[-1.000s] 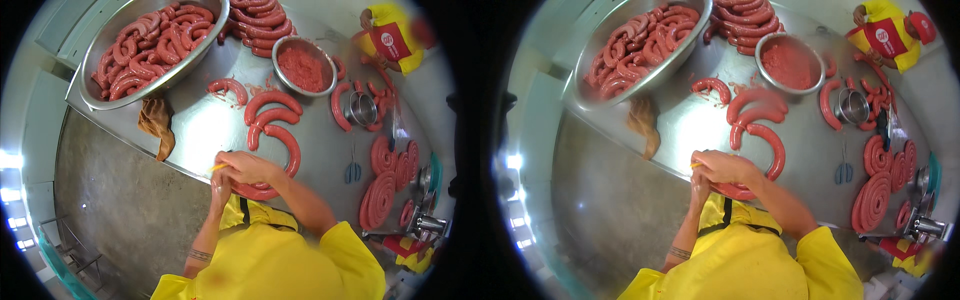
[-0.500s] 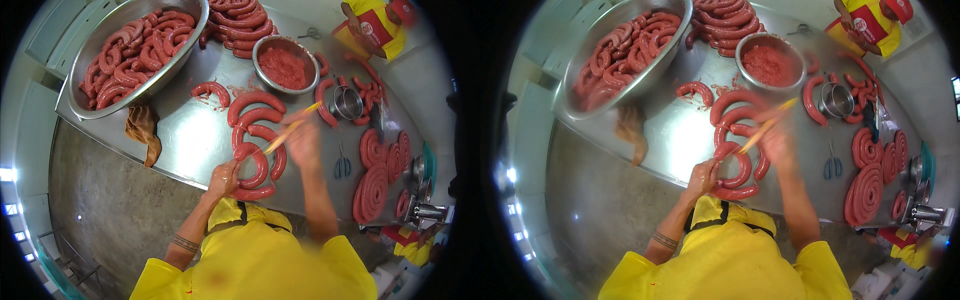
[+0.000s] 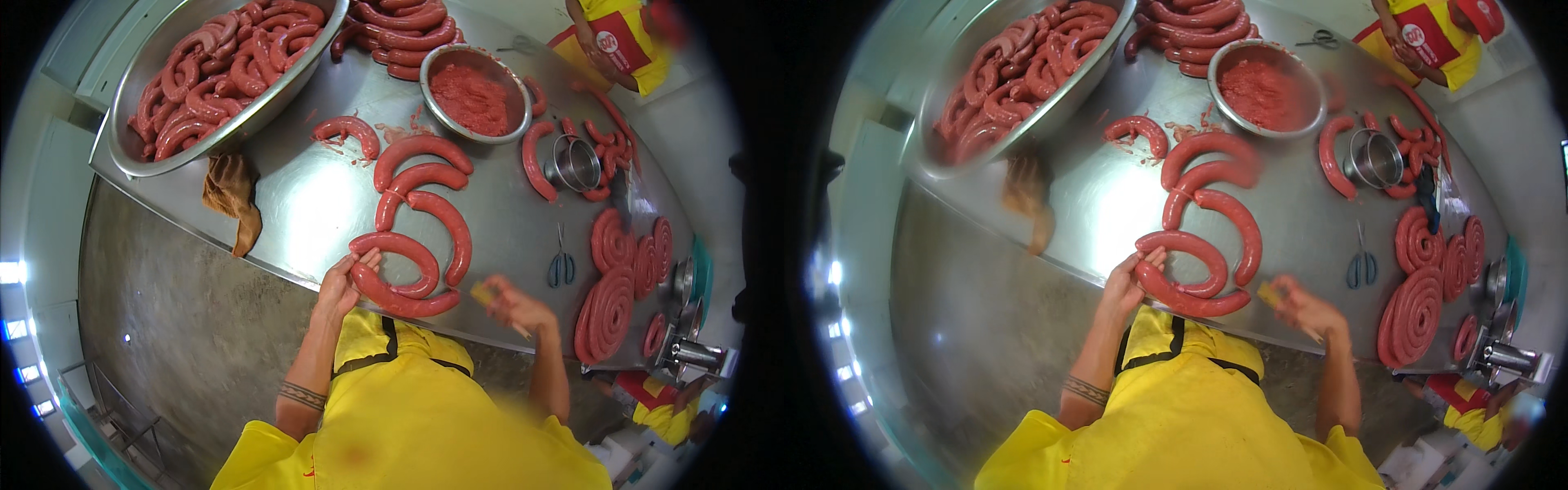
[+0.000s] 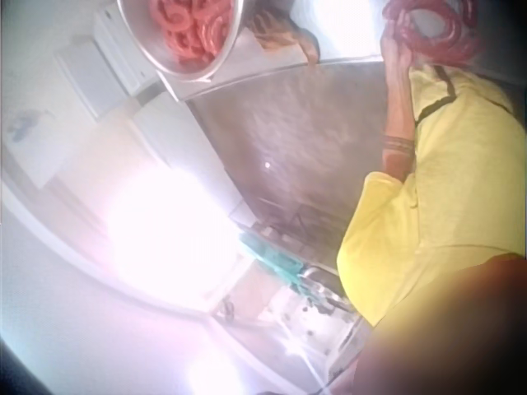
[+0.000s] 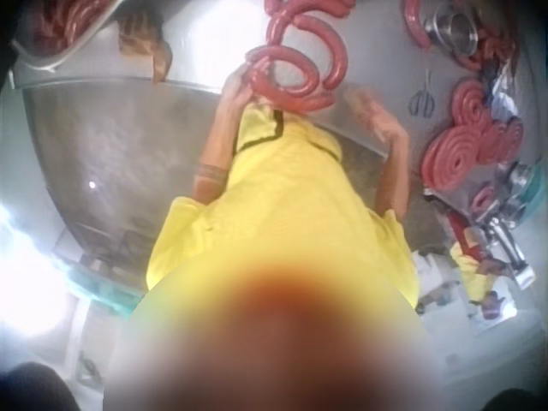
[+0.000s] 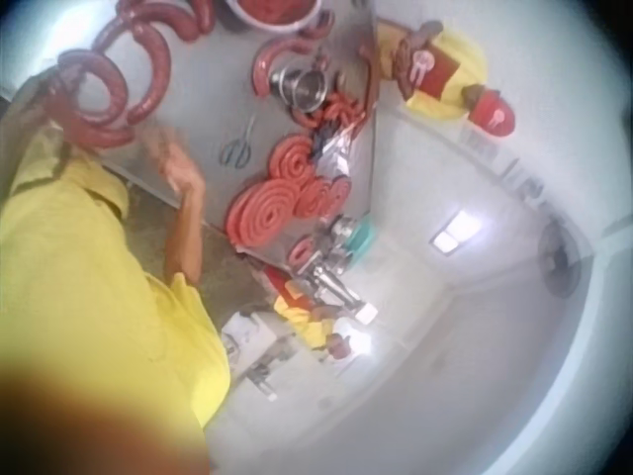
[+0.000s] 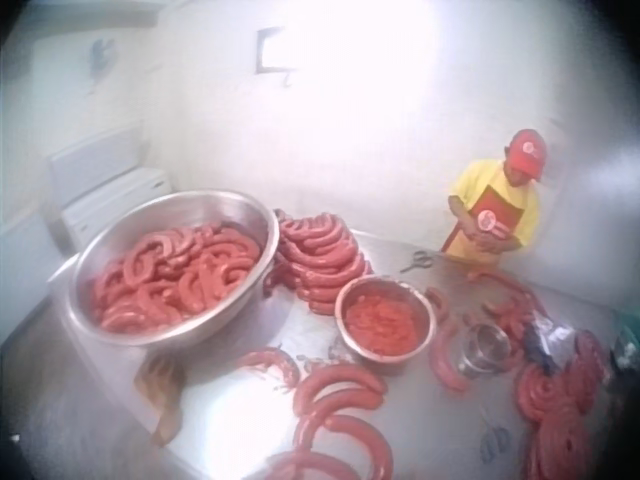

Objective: The person coils a long sausage casing into a spiral on a stainless steel table, then uses a yellow tool to puncture the casing at intervals. They cut the casing into linked segments with scissors and continue puncturing each segment. The finished linked sausages remain on the table.

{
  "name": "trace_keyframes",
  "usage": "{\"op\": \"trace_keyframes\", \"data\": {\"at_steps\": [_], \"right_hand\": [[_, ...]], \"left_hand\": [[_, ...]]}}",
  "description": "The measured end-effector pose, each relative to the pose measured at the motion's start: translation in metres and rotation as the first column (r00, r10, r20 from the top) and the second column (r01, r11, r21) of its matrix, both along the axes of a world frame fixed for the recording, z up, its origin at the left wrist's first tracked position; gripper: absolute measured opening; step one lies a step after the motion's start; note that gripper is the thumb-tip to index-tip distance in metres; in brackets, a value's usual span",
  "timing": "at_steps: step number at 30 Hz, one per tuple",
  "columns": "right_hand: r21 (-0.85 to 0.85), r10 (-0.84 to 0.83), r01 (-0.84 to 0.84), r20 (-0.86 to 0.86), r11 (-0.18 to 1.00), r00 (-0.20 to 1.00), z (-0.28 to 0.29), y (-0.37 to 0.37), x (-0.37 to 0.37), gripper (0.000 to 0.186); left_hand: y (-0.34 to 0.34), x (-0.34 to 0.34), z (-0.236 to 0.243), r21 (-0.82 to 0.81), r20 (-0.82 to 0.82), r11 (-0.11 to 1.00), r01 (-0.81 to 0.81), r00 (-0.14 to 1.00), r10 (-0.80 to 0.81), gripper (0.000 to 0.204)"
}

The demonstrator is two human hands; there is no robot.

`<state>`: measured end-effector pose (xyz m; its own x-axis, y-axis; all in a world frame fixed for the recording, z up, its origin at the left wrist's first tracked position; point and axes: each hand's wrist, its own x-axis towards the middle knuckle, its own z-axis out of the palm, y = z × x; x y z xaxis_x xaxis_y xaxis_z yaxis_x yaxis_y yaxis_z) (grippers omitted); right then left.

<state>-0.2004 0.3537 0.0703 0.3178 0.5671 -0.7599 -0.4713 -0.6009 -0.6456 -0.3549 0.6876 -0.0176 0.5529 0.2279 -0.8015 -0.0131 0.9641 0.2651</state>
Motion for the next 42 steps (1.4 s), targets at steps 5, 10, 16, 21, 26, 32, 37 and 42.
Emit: {"op": "trace_keyframes", "data": {"at_steps": [5,10,16,21,26,32,37,42], "right_hand": [[0.134,-0.033,0.005,0.209,0.991,0.977,-0.071,0.075,-0.025,0.018],[0.08,0.14,-0.474,0.9,0.877,0.412,-0.067,0.224,-0.011,0.023],[0.566,0.215,-0.527,0.525,0.634,0.823,-0.04,0.258,-0.031,0.023],[0.476,-0.147,-0.397,0.765,0.785,0.627,-0.004,0.256,-0.041,0.028],[0.88,-0.558,0.471,-0.357,0.069,0.749,0.057,0.211,0.053,0.018],[0.754,-0.615,0.466,-0.105,0.463,0.781,0.0,0.121,0.054,0.019],[0.155,-0.146,0.145,0.001,0.977,0.989,-0.032,0.128,-0.018,0.012],[0.115,-0.076,-0.34,0.989,0.934,0.125,-0.074,0.233,-0.022,0.019]], "left_hand": [[0.008,-0.036,0.0,0.743,-0.524,0.22,0.633,0.753,-0.398,0.019],[0.006,-0.044,0.016,0.847,-0.492,-0.303,0.437,0.86,-0.134,0.017],[0.01,-0.045,0.014,0.88,-0.38,-0.3,0.369,0.925,0.022,0.013],[0.02,-0.04,0.007,0.864,-0.222,0.333,0.377,0.88,-0.421,0.019],[0.005,-0.024,0.009,0.946,-0.323,-0.116,0.301,0.873,-0.365,0.017],[0.02,-0.016,-0.006,0.87,-0.384,0.119,0.478,0.809,-0.445,0.014],[0.019,-0.017,-0.018,0.101,0.033,0.984,0.145,0.988,-0.149,0.015],[-0.005,-0.029,-0.01,0.896,-0.384,-0.299,0.328,0.911,-0.15,0.012]]}}
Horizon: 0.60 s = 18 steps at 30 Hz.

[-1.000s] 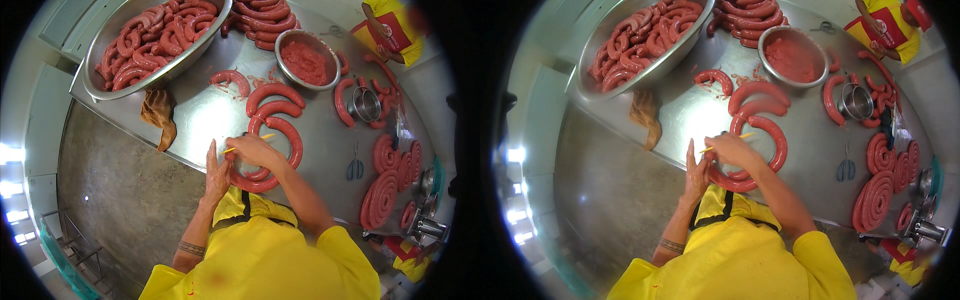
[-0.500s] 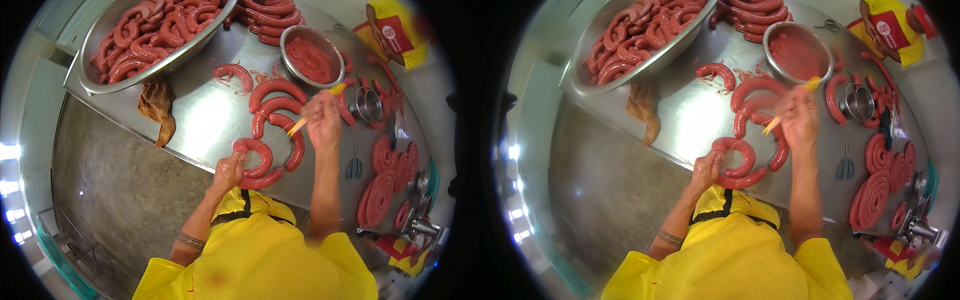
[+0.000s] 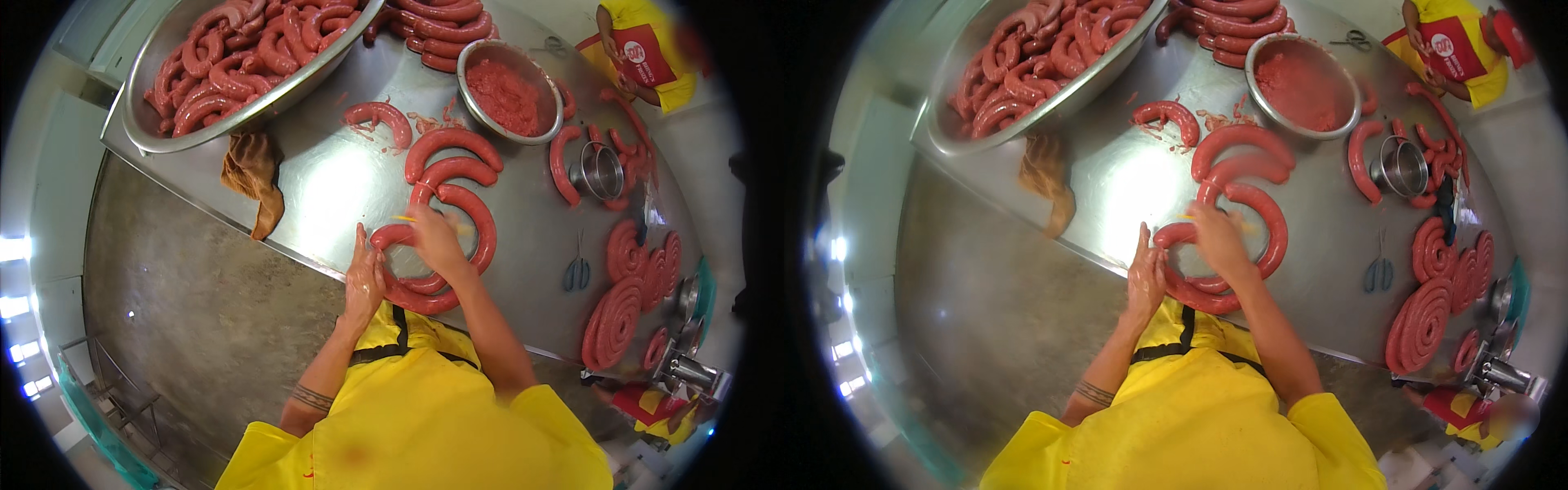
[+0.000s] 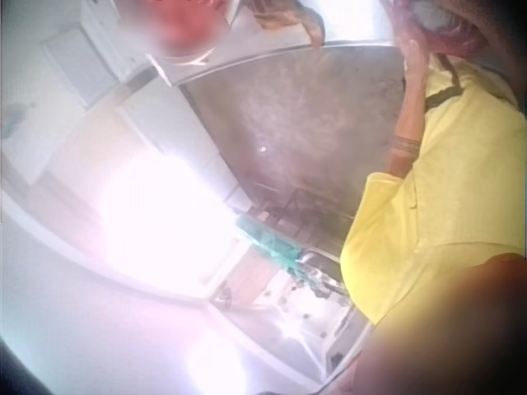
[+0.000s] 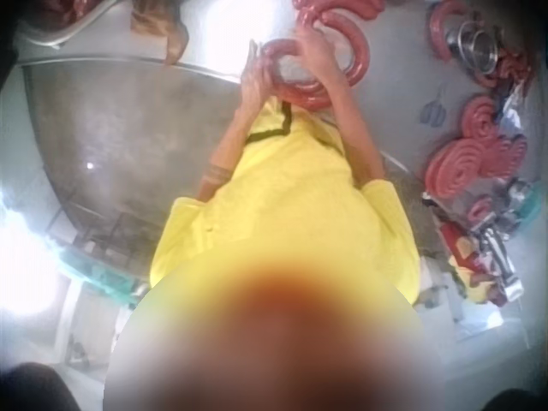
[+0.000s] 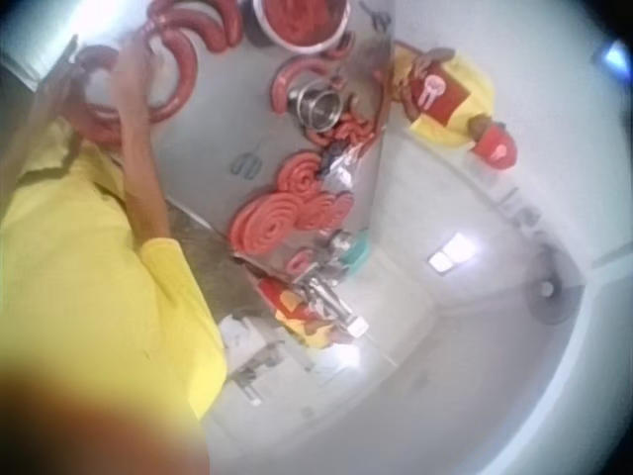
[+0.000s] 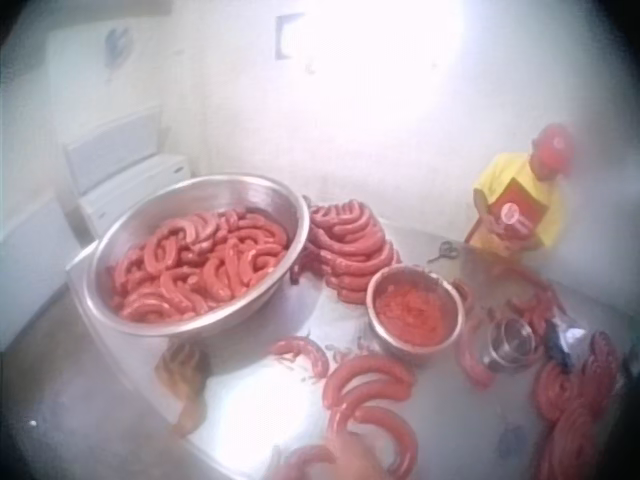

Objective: The person coils a long sausage casing into a spiral on a stainless steel table, then uses a yellow tool to puncture the casing at intervals. They cut the casing into linked segments with scissors and continue puncturing each segment. The finished linked sausages remain on the table.

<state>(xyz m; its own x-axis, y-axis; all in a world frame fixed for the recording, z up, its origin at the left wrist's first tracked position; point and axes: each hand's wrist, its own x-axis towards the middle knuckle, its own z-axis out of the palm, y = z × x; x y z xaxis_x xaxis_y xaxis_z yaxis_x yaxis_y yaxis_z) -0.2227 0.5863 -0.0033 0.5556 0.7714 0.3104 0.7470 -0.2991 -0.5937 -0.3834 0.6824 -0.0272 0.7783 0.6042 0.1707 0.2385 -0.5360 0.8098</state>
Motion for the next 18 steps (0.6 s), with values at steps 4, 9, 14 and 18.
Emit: {"op": "trace_keyframes", "data": {"at_steps": [4,9,14,18], "right_hand": [[-0.261,0.437,-0.571,-0.427,0.778,0.791,0.016,0.034,-0.001,0.025],[-0.061,0.277,-0.325,-0.39,0.944,0.878,0.088,0.035,-0.014,0.009],[0.649,0.609,0.491,-0.747,0.581,0.266,0.108,-0.035,0.067,0.025],[0.557,0.449,0.611,-0.827,0.563,0.34,0.058,-0.119,0.083,0.029]], "left_hand": [[0.004,-0.007,0.007,0.34,0.034,0.936,-0.087,0.996,0.08,0.01],[0.006,-0.011,0.011,-0.521,-0.124,0.852,0.044,0.984,-0.126,0.015],[-0.008,-0.009,0.01,-0.253,-0.086,0.951,0.175,0.976,-0.202,0.018],[-0.018,-0.009,-0.004,-0.425,-0.179,0.901,0.092,0.967,-0.183,0.022]]}}
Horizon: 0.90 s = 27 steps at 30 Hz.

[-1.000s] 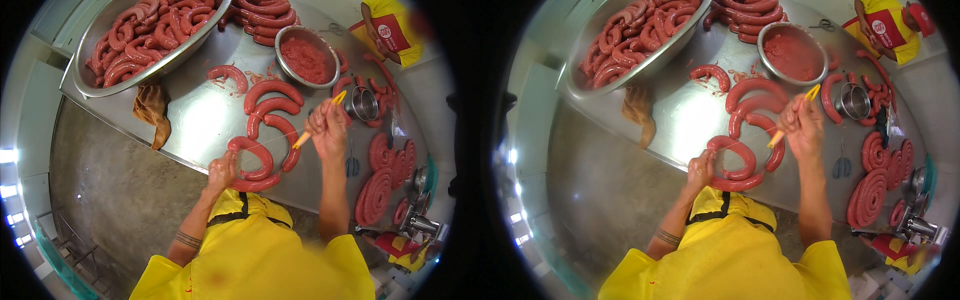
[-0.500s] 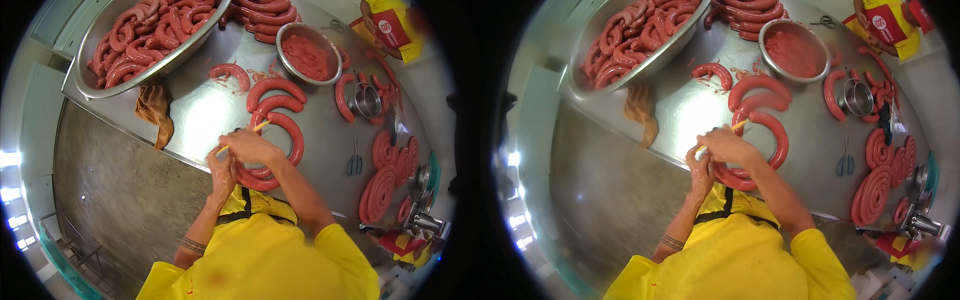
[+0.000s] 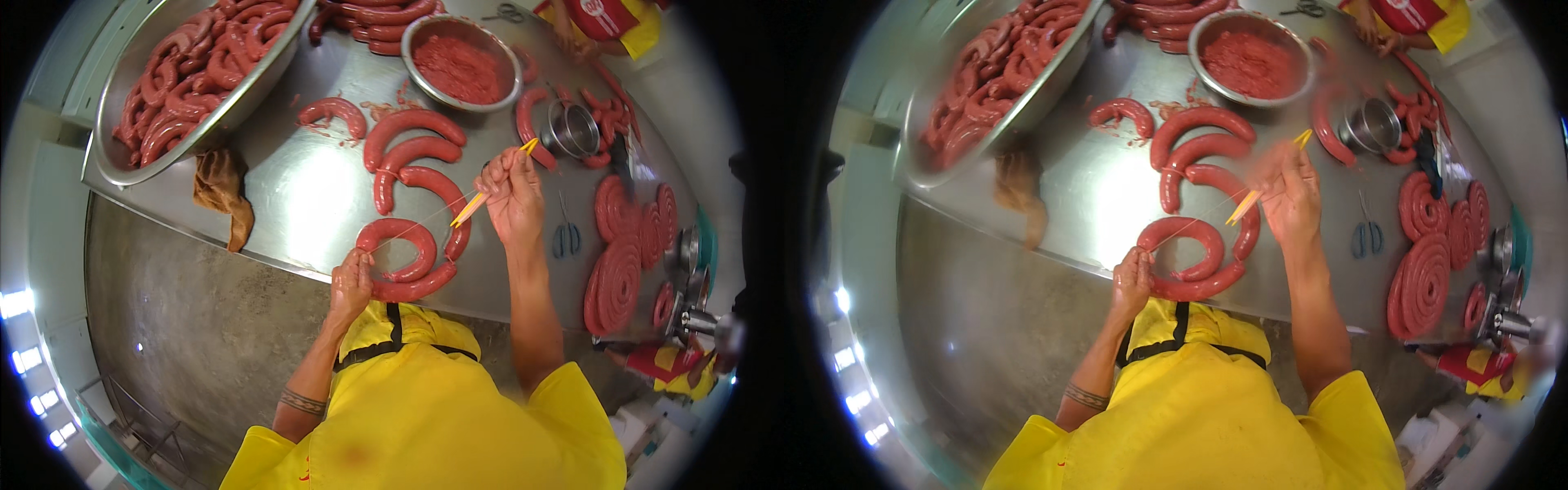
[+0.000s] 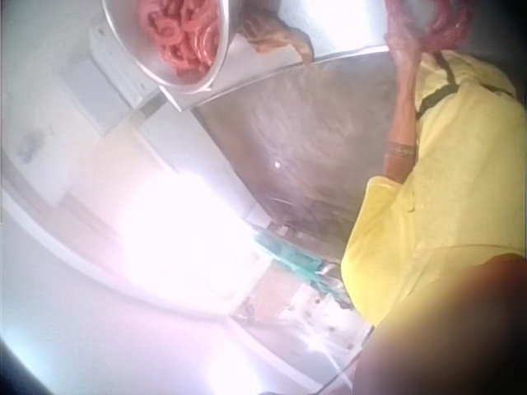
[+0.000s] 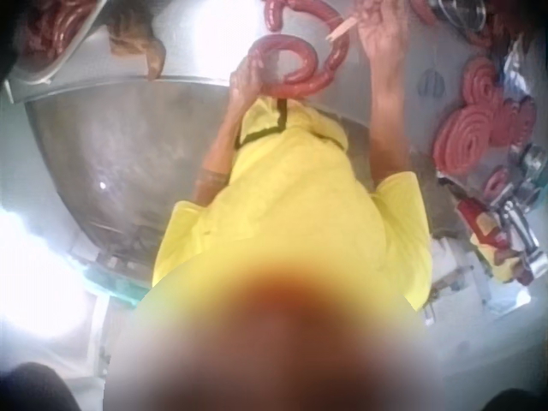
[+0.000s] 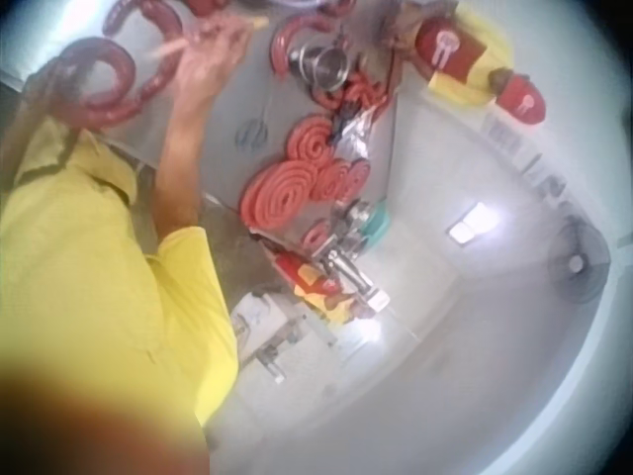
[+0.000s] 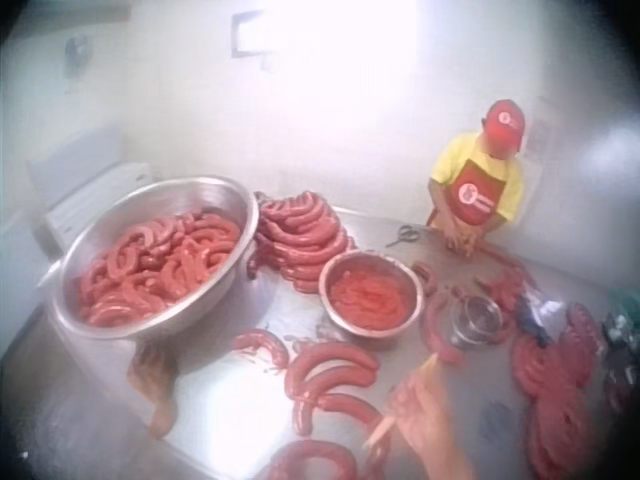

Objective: The person coils a long sausage casing into a spiral on a stainless steel table, then uses a yellow tool to puncture the casing at intervals. They cut the casing into linked segments with scissors and continue puncturing each segment. The finished linked sausages remain on the table.

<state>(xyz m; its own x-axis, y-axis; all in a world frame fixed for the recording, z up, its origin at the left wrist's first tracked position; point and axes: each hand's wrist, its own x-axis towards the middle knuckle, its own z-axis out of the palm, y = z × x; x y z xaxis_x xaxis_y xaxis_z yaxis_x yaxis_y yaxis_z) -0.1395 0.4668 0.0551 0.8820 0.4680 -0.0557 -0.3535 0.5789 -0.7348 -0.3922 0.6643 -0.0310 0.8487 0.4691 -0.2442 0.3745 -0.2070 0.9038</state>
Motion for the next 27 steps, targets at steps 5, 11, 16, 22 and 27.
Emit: {"op": "trace_keyframes", "data": {"at_steps": [5,11,16,22,27], "right_hand": [[-0.953,0.356,-0.054,0.058,0.298,0.933,-0.077,-0.056,-0.041,0.022],[-0.894,0.48,0.28,0.427,0.349,0.766,-0.103,-0.034,-0.026,0.02],[-0.856,0.583,0.23,0.49,0.464,0.648,-0.048,-0.064,0.03,0.019],[-0.755,0.411,0.215,0.545,0.62,0.731,0.026,-0.187,0.022,0.019],[-0.795,0.26,0.125,0.337,0.594,0.905,0.047,-0.285,-0.005,0.019]], "left_hand": [[-0.027,-0.022,-0.021,-0.698,-0.138,0.626,-0.348,0.923,0.36,0.021],[-0.114,-0.004,-0.031,-0.887,-0.408,0.285,-0.363,0.906,-0.117,0.025],[-0.188,0.053,-0.012,-0.914,-0.371,0.279,-0.295,0.886,-0.28,0.032],[-0.208,0.087,0.023,-0.021,-0.261,0.859,0.512,0.826,-0.499,0.05],[-0.263,0.121,0.0,0.433,-0.38,0.463,0.773,0.622,-0.684,0.042]]}}
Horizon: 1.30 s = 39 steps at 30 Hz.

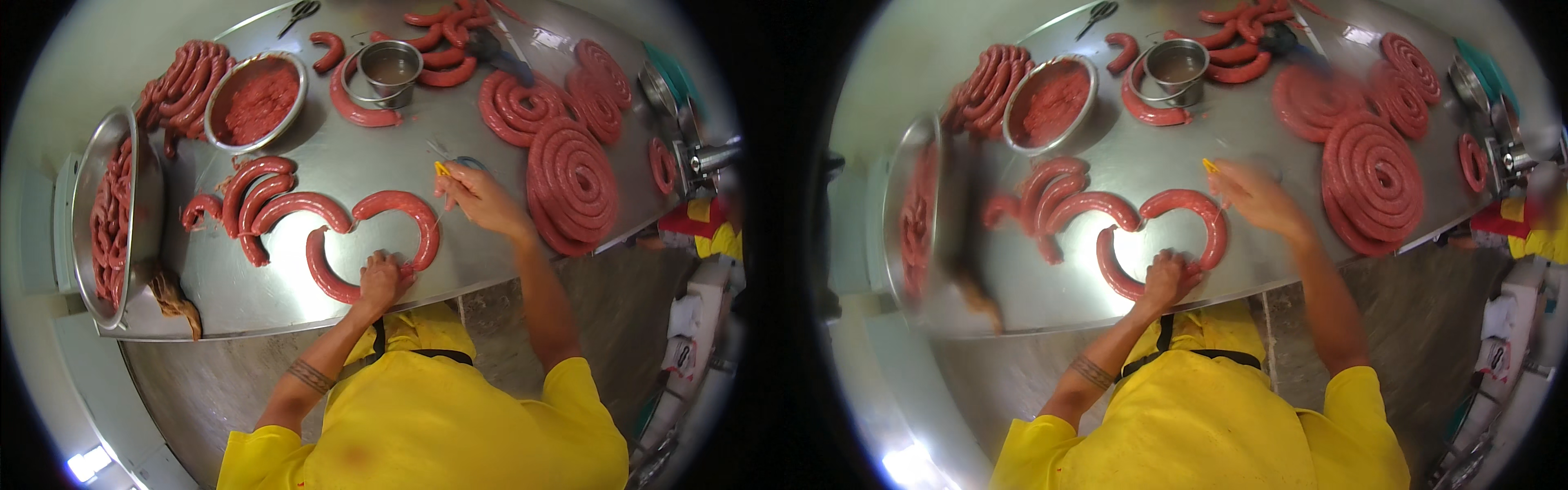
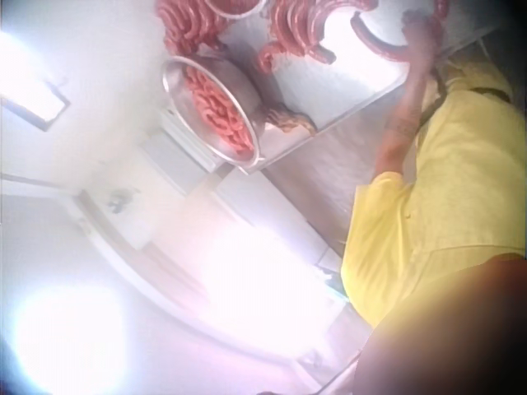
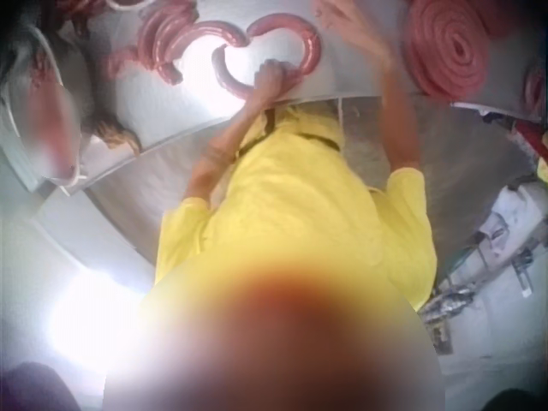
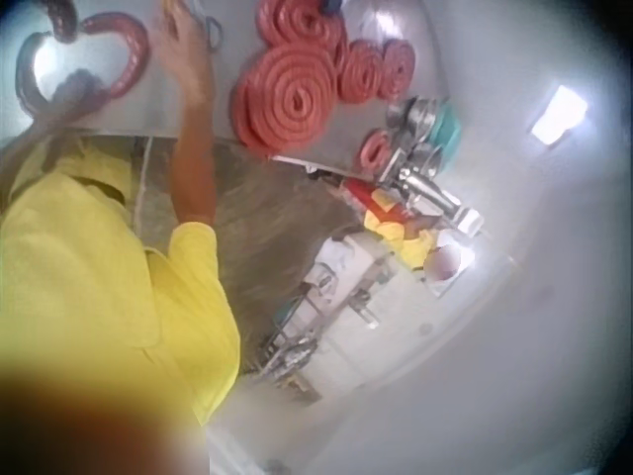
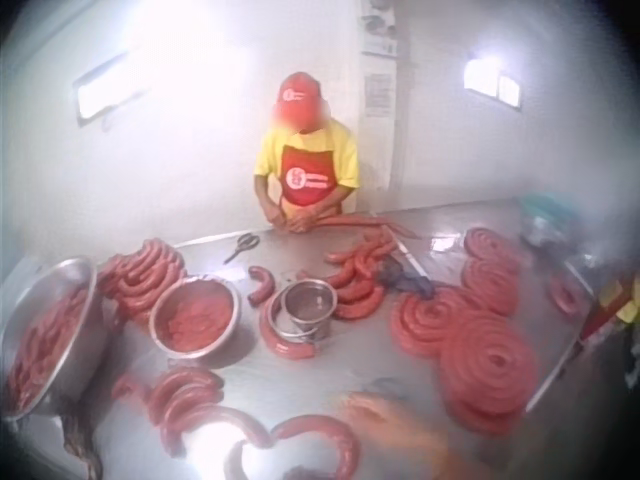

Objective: The person coils a long sausage casing into a spiral on a stainless steel table, then uses a yellow tool to puncture the casing at intervals. They cut the casing into linked segments with scissors and continue puncturing each segment. The finished linked sausages remain on the table.

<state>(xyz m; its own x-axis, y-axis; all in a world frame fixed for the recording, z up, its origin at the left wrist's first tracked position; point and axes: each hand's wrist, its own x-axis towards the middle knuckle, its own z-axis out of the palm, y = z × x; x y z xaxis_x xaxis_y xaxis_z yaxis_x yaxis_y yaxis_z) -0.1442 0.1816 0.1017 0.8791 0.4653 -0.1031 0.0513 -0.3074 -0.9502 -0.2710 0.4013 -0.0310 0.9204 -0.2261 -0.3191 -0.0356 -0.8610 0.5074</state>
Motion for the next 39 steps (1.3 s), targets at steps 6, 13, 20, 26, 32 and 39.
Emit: {"op": "trace_keyframes", "data": {"at_steps": [6,13,20,26,32,39], "right_hand": [[-0.075,-0.226,0.24,0.167,0.968,0.96,-0.025,-0.105,-0.019,0.019],[-0.221,-0.326,0.278,-0.22,0.935,0.92,-0.056,-0.178,-0.134,0.028],[0.188,-0.103,0.47,-0.844,0.863,0.527,-0.115,-0.105,-0.243,0.033],[-0.338,-0.292,0.336,0.174,0.879,0.94,-0.107,-0.006,-0.081,0.013],[0.212,0.048,-0.061,0.066,0.975,0.997,-0.097,0.055,-0.055,0.022],[0.479,-0.555,0.561,-0.173,0.675,0.814,0.067,-0.036,-0.03,0.018]], "left_hand": [[-0.047,0.033,-0.034,-0.657,-0.358,0.753,-0.005,0.883,-0.306,0.02],[-0.02,0.048,-0.034,-0.419,-0.55,-0.113,-0.901,0.35,-0.758,0.01],[-0.034,0.025,-0.016,-0.59,-0.649,0.439,-0.678,0.721,0.241,0.022],[-0.005,0.02,-0.004,-0.491,0.248,0.871,-0.03,0.953,0.172,0.021],[-0.001,0.029,0.007,-0.767,-0.336,0.432,-0.474,0.871,0.358,0.017],[-0.002,0.038,0.034,-0.638,-0.431,0.653,-0.408,0.892,0.135,0.025]]}}
